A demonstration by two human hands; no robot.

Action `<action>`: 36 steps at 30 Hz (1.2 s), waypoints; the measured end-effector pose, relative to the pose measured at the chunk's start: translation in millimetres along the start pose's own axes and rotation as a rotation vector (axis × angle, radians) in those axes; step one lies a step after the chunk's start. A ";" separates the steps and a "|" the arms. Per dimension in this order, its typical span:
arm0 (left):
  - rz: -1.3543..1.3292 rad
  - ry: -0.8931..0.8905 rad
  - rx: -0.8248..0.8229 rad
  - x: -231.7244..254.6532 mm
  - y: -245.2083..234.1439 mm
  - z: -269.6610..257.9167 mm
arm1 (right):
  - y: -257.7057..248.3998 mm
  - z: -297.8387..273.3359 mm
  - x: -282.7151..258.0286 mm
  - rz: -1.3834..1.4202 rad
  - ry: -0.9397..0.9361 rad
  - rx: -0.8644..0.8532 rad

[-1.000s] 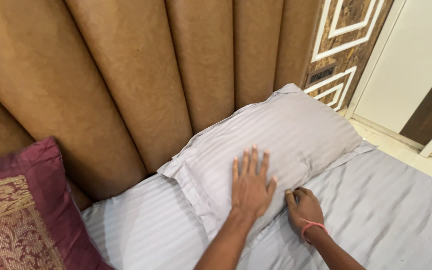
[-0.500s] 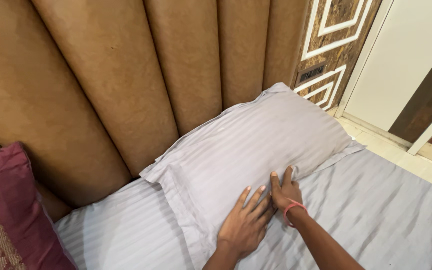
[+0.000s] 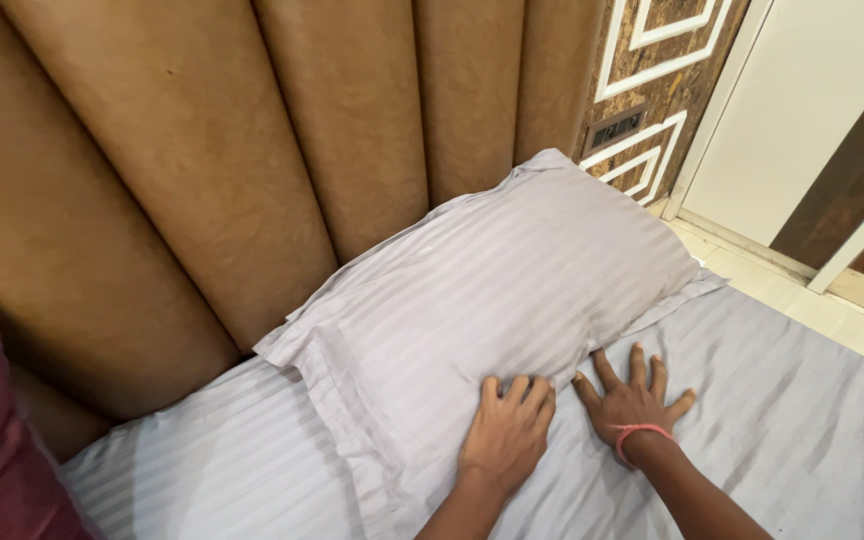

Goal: The person arranges several pillows on a bed. They smooth a light-colored pillow, place a maroon decorative pillow, and then add a floral-patterned pillow, adjusting each to align against the headboard.

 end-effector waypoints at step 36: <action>-0.922 -0.395 0.040 -8.2 -48.8 36.1 | -11.6 27.8 4.2 -0.120 -0.103 0.130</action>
Point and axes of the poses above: each hand's wrist, its own z-axis towards the middle knuckle, its own y-axis out of the palm, x = y × z, the point moved 2 cm from there along z, towards the middle knuckle, and after that the axes turned 11 degrees about -z, right-handed, at the moved point
